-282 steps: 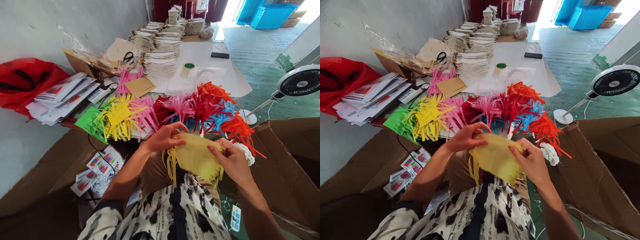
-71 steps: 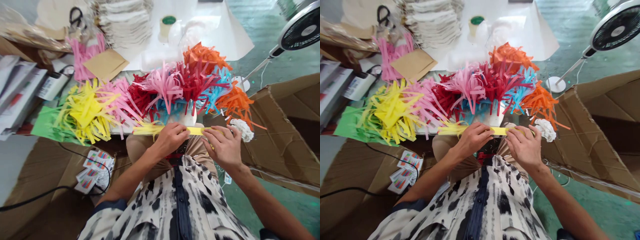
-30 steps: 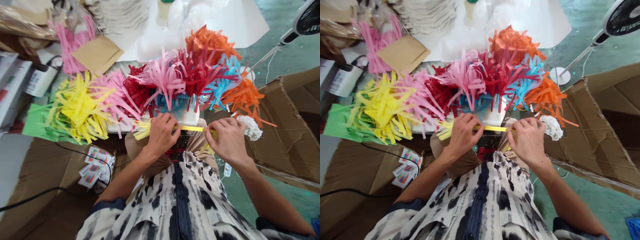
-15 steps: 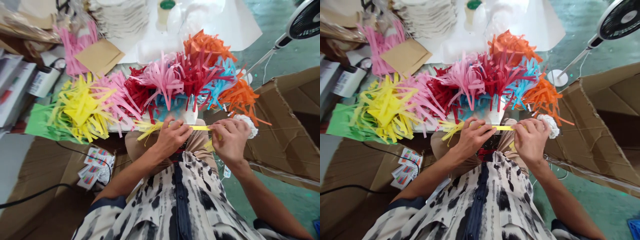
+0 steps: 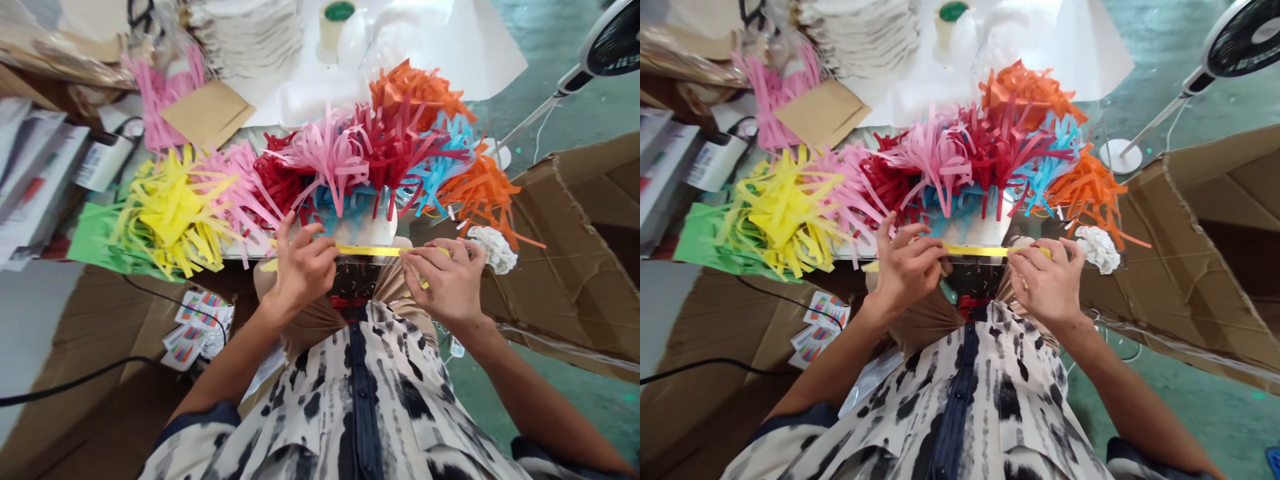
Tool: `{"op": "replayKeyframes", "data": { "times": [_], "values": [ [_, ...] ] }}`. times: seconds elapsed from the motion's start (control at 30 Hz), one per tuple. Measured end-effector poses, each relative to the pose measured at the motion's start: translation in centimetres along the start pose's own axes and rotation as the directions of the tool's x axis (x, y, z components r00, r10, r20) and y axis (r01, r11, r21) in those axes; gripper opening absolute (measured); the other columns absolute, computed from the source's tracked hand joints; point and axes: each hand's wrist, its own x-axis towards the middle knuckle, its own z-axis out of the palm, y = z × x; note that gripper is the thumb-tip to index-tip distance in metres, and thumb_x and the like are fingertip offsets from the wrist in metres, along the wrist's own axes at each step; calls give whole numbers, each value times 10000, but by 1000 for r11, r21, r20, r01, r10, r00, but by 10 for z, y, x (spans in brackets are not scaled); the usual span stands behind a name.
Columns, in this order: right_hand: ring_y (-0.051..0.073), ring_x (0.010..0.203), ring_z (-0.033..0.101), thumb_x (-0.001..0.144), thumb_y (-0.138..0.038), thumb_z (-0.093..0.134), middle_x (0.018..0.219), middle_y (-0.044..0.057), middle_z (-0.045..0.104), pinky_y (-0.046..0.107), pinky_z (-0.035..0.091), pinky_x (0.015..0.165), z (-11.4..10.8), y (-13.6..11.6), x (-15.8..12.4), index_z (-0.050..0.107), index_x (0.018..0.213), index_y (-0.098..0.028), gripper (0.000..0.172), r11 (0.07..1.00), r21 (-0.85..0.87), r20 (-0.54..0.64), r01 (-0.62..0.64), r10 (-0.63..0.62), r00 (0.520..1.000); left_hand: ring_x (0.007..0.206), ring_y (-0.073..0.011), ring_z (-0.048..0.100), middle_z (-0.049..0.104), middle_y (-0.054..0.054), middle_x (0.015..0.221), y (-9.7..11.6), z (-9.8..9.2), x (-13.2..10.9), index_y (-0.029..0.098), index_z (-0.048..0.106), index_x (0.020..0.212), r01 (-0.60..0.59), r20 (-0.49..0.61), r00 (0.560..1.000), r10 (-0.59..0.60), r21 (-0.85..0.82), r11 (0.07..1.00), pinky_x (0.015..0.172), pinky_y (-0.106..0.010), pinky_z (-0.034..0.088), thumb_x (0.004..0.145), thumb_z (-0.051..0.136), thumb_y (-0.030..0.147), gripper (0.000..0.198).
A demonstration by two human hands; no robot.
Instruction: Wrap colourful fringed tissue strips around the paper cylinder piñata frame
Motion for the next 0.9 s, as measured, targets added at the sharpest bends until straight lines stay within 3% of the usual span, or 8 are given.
{"op": "replayKeyframes", "data": {
  "times": [0.1, 0.2, 0.3, 0.6, 0.77, 0.9],
  "values": [
    [279, 1104, 664, 969, -323, 682, 1016, -5, 832, 503, 306, 1075, -3, 0, 6, 814, 1056, -299, 160, 1000, 18, 39, -21, 20, 999, 1097, -287, 641, 787, -18, 1035, 8, 2, 9, 246, 727, 908, 24, -50, 998, -23, 13, 1000, 1086, -597, 421, 910, 644, 132, 141],
    [276, 1119, 653, 1001, -312, 657, 1003, -2, 832, 497, 289, 1071, -5, 1, 12, 817, 1033, -302, 164, 1000, 11, 51, -1, 0, 999, 1005, -232, 635, 779, -38, 1050, 24, 19, 22, 221, 736, 1001, -94, 36, 995, 98, -102, 990, 903, -425, 499, 1007, 603, 172, 142],
    [273, 1147, 643, 1028, -299, 635, 1018, -11, 832, 498, 277, 1074, -7, 5, 16, 814, 1005, -305, 180, 1000, 13, 67, 23, -24, 997, 898, -201, 605, 759, -47, 979, 31, 37, 31, 180, 715, 954, -130, 110, 983, 150, -169, 977, 821, -352, 504, 1057, 569, 189, 179],
    [261, 1128, 637, 1065, -321, 568, 1018, 34, 807, 467, 292, 1083, -2, 8, 22, 755, 983, -246, 217, 999, -28, 121, 22, -19, 992, 891, -215, 596, 732, -79, 988, 29, 46, 30, 146, 693, 1007, -100, 126, 985, 115, -123, 987, 814, -352, 460, 1074, 532, 160, 174],
    [288, 1095, 603, 1047, -308, 537, 936, 68, 741, 470, 290, 1029, -2, 1, 27, 686, 950, -214, 201, 995, -94, 183, -41, 58, 981, 882, -233, 605, 737, -68, 926, 32, 48, 31, 170, 692, 988, 10, 118, 993, 0, -91, 996, 763, -383, 373, 1096, 528, 244, 210],
    [304, 1090, 585, 1024, -313, 545, 922, 77, 711, 476, 280, 1000, -6, -4, 34, 655, 917, -201, 191, 994, -81, 227, -70, 87, 970, 905, -260, 603, 741, -68, 928, 30, 46, 33, 185, 692, 994, 83, 172, 982, -77, -26, 996, 755, -411, 334, 1081, 571, 313, 196]
  ]
}}
